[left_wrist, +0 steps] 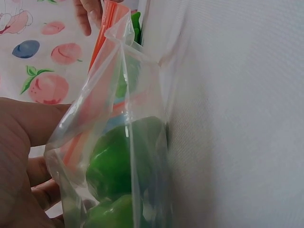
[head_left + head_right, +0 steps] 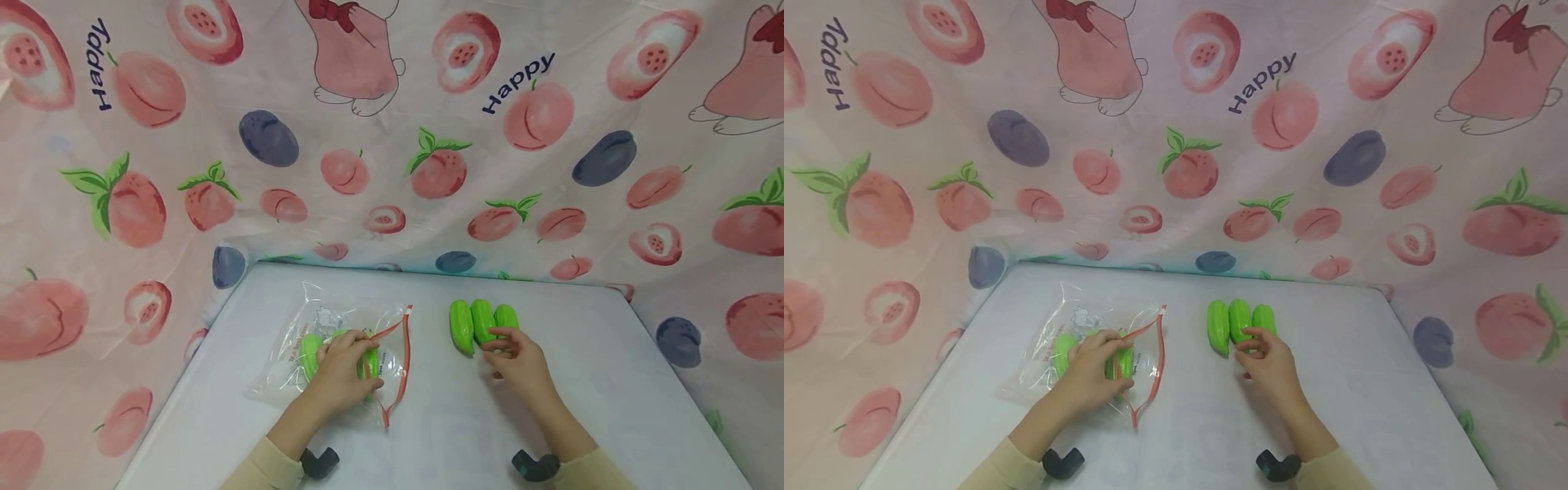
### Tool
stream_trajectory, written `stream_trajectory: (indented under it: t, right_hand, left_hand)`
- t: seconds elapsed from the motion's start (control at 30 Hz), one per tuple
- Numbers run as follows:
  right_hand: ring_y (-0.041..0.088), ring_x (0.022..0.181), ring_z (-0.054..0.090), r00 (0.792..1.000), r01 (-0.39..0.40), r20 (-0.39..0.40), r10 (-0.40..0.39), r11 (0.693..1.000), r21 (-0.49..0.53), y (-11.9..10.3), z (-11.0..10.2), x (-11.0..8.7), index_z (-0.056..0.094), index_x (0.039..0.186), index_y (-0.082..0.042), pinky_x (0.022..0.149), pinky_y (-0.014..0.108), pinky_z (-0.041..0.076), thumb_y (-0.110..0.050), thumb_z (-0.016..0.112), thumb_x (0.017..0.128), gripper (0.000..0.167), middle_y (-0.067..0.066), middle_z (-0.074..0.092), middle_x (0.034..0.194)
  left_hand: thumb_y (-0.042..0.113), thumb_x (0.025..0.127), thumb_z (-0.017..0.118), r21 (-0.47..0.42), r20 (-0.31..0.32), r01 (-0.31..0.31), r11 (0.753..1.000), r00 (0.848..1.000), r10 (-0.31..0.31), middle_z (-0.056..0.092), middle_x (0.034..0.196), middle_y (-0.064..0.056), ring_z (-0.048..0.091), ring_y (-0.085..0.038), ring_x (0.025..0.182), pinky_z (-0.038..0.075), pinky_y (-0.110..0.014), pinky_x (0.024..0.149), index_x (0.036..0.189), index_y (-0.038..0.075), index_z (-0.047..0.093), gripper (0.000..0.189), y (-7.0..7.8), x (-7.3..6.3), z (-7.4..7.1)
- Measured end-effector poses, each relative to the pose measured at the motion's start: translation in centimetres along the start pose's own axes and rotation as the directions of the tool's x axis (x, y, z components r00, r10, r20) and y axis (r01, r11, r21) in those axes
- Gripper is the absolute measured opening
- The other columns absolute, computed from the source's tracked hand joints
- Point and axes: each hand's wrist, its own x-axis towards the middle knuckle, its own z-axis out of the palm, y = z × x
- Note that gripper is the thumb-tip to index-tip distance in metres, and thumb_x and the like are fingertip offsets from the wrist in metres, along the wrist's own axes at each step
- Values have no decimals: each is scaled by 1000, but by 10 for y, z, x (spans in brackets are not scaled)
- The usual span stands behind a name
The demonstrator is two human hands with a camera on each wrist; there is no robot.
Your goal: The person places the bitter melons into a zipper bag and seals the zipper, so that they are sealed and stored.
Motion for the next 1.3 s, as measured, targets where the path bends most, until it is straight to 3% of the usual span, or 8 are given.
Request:
stream_trajectory:
  t: [0.2,1.3]
  right_hand:
    - [30,93,76,1000,8,-15,-8,1000,-24,6,-11,5,59,146,-7,68,30,64,-7,75,99,49,21,75,124]
    - [26,89,75,994,-14,-110,2,994,-111,27,-44,33,54,152,-6,64,30,64,-10,72,100,55,25,70,133]
  left_hand:
    - [31,77,99,-2,8,9,1000,1000,-9,60,141,5,51,-25,141,27,-62,117,136,21,73,65,-1,0,1]
    - [30,77,98,11,-2,1,1000,1000,-1,62,139,3,53,-26,140,29,-63,116,134,20,73,63,0,1,0]
